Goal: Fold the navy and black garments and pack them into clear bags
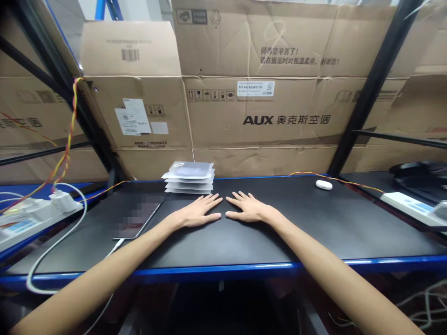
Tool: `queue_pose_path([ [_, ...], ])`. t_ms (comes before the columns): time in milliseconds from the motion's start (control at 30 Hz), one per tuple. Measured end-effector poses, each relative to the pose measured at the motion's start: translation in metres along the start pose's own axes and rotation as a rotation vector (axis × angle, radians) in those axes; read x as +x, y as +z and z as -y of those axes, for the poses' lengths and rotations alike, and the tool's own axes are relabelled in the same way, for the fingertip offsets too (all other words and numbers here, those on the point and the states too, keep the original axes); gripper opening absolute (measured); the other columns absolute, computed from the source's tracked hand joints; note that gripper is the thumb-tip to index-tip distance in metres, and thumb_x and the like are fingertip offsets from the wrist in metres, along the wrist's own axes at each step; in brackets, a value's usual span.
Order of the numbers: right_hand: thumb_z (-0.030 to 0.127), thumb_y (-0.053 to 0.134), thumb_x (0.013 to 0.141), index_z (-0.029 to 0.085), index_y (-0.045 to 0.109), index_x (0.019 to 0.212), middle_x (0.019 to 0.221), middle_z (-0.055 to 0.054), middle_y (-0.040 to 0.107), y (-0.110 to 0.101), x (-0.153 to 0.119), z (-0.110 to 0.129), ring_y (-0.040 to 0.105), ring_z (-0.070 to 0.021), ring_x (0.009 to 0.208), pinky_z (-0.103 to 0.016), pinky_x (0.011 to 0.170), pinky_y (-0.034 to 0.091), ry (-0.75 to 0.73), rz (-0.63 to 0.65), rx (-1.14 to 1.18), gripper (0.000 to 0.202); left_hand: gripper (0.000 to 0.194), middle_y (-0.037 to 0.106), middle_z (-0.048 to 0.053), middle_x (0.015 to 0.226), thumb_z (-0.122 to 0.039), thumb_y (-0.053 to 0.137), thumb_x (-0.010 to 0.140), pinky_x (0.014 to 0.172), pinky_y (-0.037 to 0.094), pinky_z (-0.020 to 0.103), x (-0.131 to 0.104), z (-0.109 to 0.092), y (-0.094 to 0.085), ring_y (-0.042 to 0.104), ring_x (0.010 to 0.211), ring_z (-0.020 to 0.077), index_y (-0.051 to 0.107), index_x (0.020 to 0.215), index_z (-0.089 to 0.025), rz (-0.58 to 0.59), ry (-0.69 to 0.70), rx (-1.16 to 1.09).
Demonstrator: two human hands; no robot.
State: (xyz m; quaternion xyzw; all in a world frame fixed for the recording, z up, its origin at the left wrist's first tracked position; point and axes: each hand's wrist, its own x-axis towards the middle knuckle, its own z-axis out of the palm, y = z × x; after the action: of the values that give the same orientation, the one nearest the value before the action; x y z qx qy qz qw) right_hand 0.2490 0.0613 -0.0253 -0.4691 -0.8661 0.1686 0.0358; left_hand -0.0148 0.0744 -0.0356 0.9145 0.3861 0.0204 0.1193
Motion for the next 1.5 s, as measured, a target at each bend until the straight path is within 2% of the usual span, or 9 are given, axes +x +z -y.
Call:
queue_pose_path([
  [400, 0.084, 0.031, 0.084, 0.026, 0.022, 0.156, 0.164, -0.009, 0.010, -0.002, -0.001, 0.002, 0.002, -0.0307, 0.151, -0.053, 0.121, 0.002, 0.002, 0.008, -0.021, 0.093, 0.080, 0.006, 0.005, 0.164, -0.074, 0.024, 0.093, 0.123, 0.004, 0.048, 0.000, -0.002, -0.001, 0.002, 0.152, 0.0265, 0.013, 0.158, -0.028, 0.008, -0.009, 0.006],
  [1033, 0.082, 0.034, 0.085, 0.027, 0.024, 0.156, 0.164, -0.008, 0.012, -0.001, 0.000, 0.002, 0.003, -0.0315, 0.151, -0.053, 0.121, 0.002, 0.001, -0.001, 0.000, 0.091, 0.080, 0.007, 0.007, 0.164, -0.072, 0.027, 0.094, 0.122, 0.004, 0.049, 0.000, -0.003, -0.002, 0.004, 0.152, 0.0285, 0.016, 0.158, -0.026, 0.001, -0.011, -0.004],
  [1233, 0.081, 0.036, 0.085, 0.028, 0.025, 0.155, 0.164, -0.007, 0.013, 0.000, 0.000, 0.000, 0.003, -0.0319, 0.151, -0.054, 0.121, 0.003, -0.007, -0.011, 0.010, 0.089, 0.080, 0.010, 0.009, 0.164, -0.072, 0.030, 0.094, 0.122, 0.008, 0.052, 0.000, -0.004, -0.001, 0.007, 0.152, 0.0301, 0.018, 0.157, -0.025, -0.014, -0.002, -0.001],
  [1300, 0.081, 0.036, 0.085, 0.028, 0.025, 0.156, 0.163, -0.008, 0.014, 0.000, 0.000, 0.000, 0.003, -0.0316, 0.151, -0.054, 0.121, 0.003, -0.008, -0.011, 0.008, 0.089, 0.078, 0.021, 0.011, 0.162, -0.070, 0.036, 0.093, 0.120, 0.019, 0.050, 0.000, -0.005, -0.004, 0.020, 0.149, 0.0315, 0.027, 0.155, -0.024, -0.065, 0.026, 0.017],
  [1367, 0.082, 0.036, 0.085, 0.027, 0.025, 0.156, 0.163, -0.009, 0.013, -0.001, 0.000, 0.001, 0.003, -0.0318, 0.151, -0.054, 0.121, 0.003, -0.003, -0.003, 0.004, 0.090, 0.065, 0.047, 0.011, 0.150, -0.063, 0.045, 0.094, 0.112, 0.036, 0.043, 0.001, -0.005, -0.010, 0.045, 0.137, 0.0291, 0.048, 0.145, -0.023, -0.180, 0.082, 0.034],
  [1433, 0.082, 0.035, 0.085, 0.027, 0.025, 0.156, 0.163, -0.010, 0.013, -0.001, 0.000, 0.001, 0.002, -0.0321, 0.151, -0.055, 0.121, 0.002, -0.001, 0.002, 0.003, 0.091, 0.042, 0.069, 0.007, 0.124, -0.049, 0.050, 0.095, 0.098, 0.048, 0.035, 0.001, -0.001, -0.022, 0.064, 0.113, 0.0234, 0.067, 0.123, -0.023, -0.392, 0.131, 0.051],
  [1500, 0.082, 0.036, 0.084, 0.027, 0.025, 0.156, 0.164, -0.009, 0.013, -0.001, 0.000, 0.001, 0.002, -0.0325, 0.150, -0.055, 0.121, 0.002, -0.001, 0.002, 0.007, 0.091, 0.028, 0.075, 0.005, 0.103, -0.035, 0.050, 0.096, 0.090, 0.052, 0.034, 0.000, 0.008, -0.036, 0.068, 0.097, 0.0203, 0.073, 0.105, -0.022, -0.651, 0.143, 0.092],
])
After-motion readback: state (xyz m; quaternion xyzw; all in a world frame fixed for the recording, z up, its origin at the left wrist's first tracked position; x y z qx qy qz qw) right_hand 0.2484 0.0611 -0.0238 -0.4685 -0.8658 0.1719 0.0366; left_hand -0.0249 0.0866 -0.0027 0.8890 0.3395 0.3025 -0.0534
